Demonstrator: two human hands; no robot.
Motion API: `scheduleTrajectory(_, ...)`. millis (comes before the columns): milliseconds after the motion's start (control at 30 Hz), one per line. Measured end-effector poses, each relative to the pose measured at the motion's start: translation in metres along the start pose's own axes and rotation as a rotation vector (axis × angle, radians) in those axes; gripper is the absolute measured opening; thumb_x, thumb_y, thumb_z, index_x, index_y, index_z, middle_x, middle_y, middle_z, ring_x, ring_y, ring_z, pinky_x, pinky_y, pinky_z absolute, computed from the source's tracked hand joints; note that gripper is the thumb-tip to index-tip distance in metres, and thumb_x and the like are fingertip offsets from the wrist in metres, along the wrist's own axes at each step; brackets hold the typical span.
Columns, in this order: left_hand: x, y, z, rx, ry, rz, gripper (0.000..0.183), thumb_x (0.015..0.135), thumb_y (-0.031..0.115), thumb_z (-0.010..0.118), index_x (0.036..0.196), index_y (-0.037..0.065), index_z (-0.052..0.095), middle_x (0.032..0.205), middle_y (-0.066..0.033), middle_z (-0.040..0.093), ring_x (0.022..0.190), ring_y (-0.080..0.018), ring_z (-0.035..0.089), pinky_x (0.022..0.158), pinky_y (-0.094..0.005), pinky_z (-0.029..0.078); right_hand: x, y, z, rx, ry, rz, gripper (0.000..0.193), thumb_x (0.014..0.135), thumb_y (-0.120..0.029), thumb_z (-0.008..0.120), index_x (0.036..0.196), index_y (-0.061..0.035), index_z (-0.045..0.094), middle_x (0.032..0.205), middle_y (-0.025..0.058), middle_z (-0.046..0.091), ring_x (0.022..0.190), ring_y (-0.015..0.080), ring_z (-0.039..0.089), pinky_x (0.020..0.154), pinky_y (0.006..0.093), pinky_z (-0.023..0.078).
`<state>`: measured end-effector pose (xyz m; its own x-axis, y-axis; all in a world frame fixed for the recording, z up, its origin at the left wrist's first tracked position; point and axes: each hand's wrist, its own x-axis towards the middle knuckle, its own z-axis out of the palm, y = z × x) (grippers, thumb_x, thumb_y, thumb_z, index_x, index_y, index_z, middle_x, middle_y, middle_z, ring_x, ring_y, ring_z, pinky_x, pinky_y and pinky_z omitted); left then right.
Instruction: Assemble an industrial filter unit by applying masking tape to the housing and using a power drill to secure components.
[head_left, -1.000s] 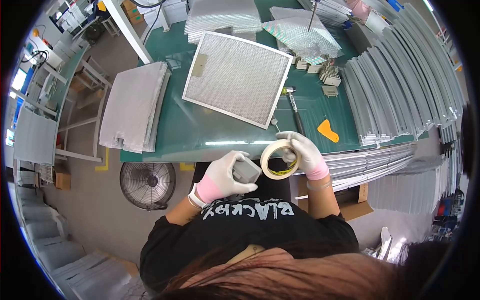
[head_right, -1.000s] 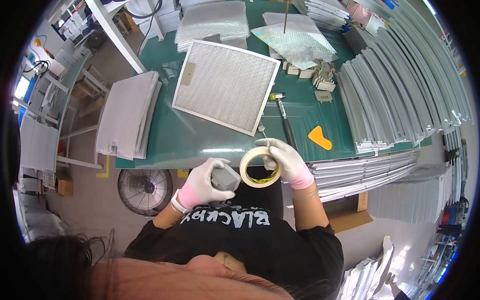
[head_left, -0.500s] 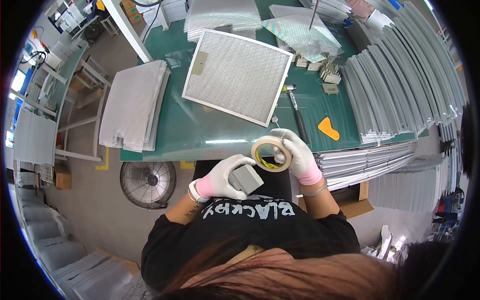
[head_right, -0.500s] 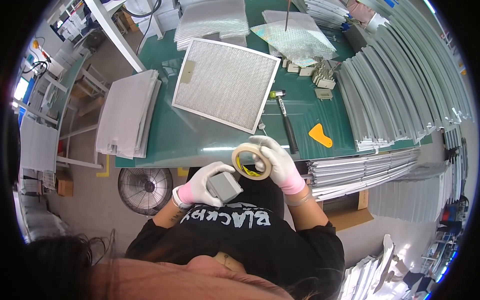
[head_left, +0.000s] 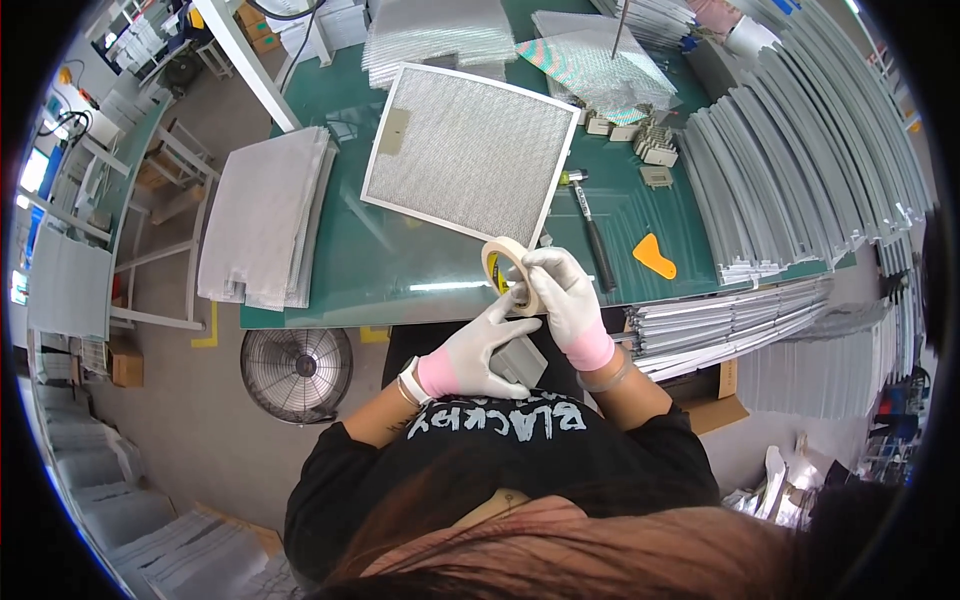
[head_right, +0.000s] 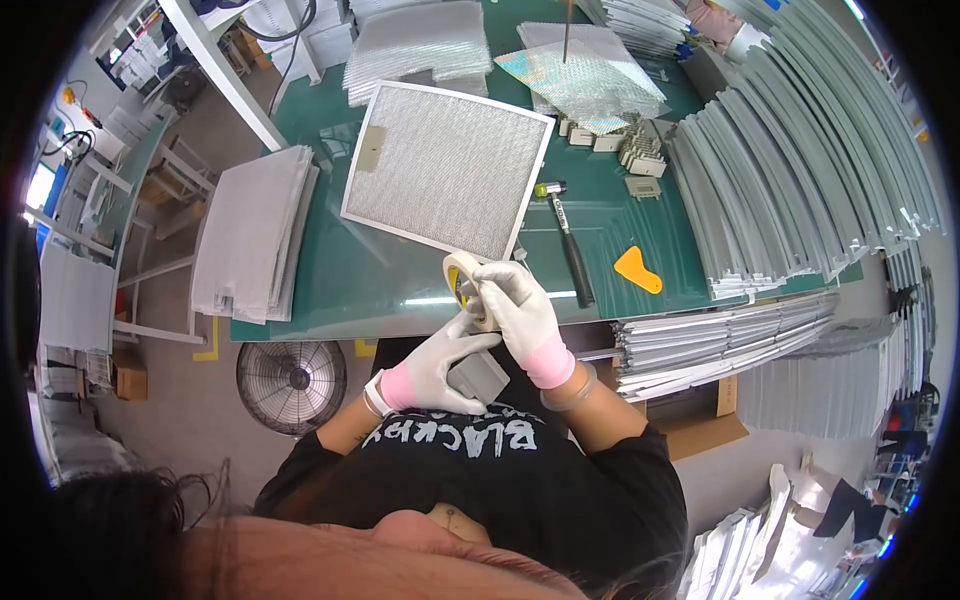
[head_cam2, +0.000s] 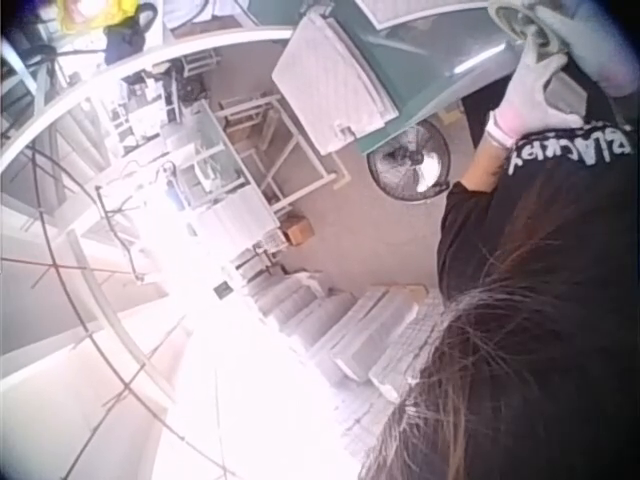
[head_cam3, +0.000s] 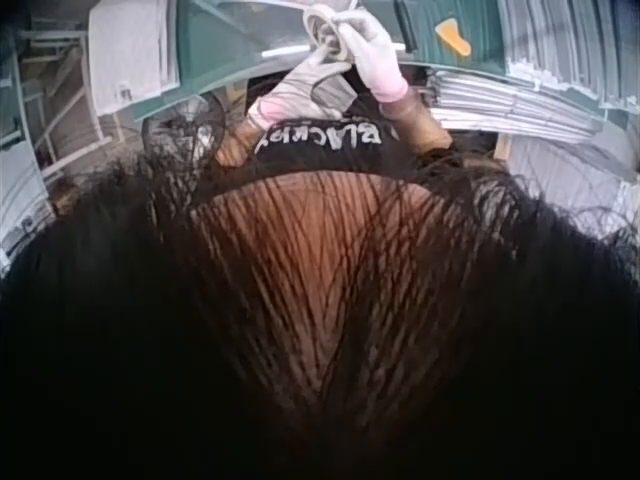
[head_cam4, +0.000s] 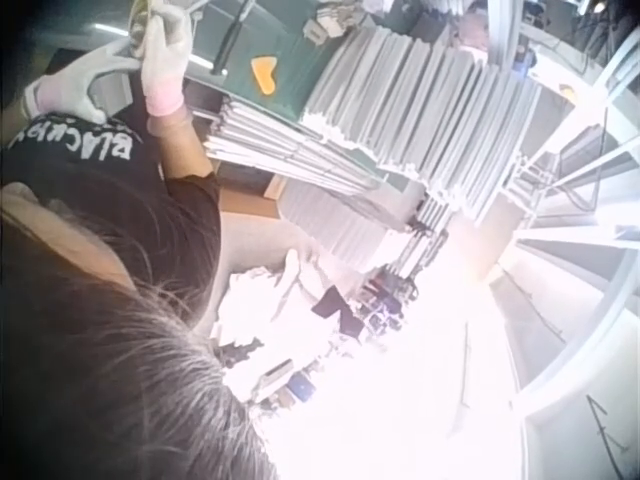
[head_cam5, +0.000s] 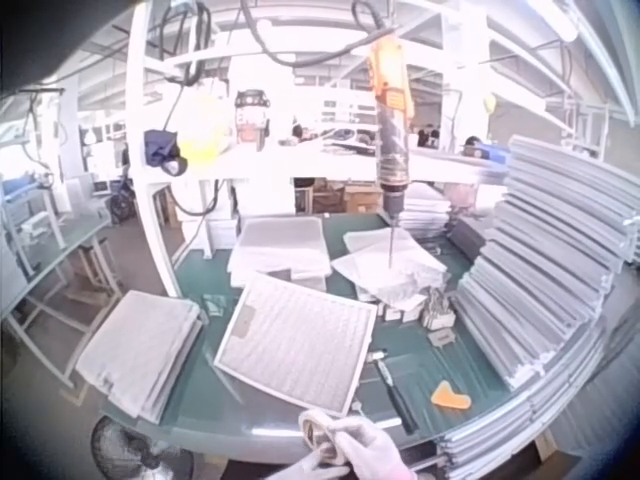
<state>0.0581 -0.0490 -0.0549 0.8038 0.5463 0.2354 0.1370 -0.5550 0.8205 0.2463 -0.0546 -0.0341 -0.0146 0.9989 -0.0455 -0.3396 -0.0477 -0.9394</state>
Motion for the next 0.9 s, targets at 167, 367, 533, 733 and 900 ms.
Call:
scheduleTrajectory(167,0.002,0.004,-0.004,-0.063,-0.028,-0.033,0.083,0.067,0.033,0.086,0.137,0.004,0.052,0.142,-0.0265,0.040,0.133,-0.0422,0.042,0.111,-0.0458,0.037,0.004,-0.008,-0.005,-0.130,-0.067,0.013,0.016,0.100,-0.010,0.057,0.114,-0.0032,0.062,0.108,0.0063,0.065,0.089,0.0112,0.065,0.080,0.0257,0.053)
scheduleTrajectory(367,-0.001,0.005,-0.010,-0.132,-0.036,-0.017,0.081,0.064,0.026,0.087,0.136,0.010,0.054,0.139,-0.0236,0.044,0.128,-0.0389,0.047,0.108,-0.0445,0.039,0.014,-0.020,-0.027,-0.249,-0.145,0.089,0.022,0.099,-0.010,0.057,0.115,0.0027,0.065,0.109,0.0060,0.066,0.099,0.0113,0.062,0.089,0.0251,0.050)
scheduleTrajectory(533,-0.010,-0.006,-0.017,-0.153,0.005,-0.002,0.079,0.064,0.024,0.086,0.136,0.011,0.055,0.136,-0.0239,0.047,0.124,-0.0385,0.050,0.107,-0.0429,0.040,0.015,-0.024,-0.029,-0.416,-0.090,0.004,0.020,0.094,-0.009,0.062,0.109,0.0019,0.069,0.106,0.0098,0.066,0.097,0.0138,0.063,0.086,0.0257,0.051)
scheduleTrajectory(733,-0.018,-0.008,-0.005,-0.206,-0.013,-0.051,0.088,0.060,0.022,0.085,0.141,0.013,0.052,0.137,-0.0221,0.046,0.125,-0.0363,0.049,0.108,-0.0432,0.039,0.012,-0.008,-0.027,-0.734,0.009,-0.288,0.014,0.088,-0.004,0.065,0.100,-0.0003,0.071,0.101,0.0119,0.067,0.088,0.0223,0.066,0.078,0.0287,0.053)
scheduleTrajectory(900,-0.020,-0.006,-0.002,-0.197,0.037,-0.067,0.085,0.061,0.021,0.085,0.139,0.012,0.053,0.135,-0.0213,0.048,0.123,-0.0349,0.051,0.107,-0.0420,0.040,0.009,-0.004,-0.024,-0.837,0.010,-0.422,0.014,0.090,0.003,0.061,0.101,0.0022,0.068,0.095,0.0089,0.067,0.087,0.0153,0.066,0.082,0.0261,0.052)
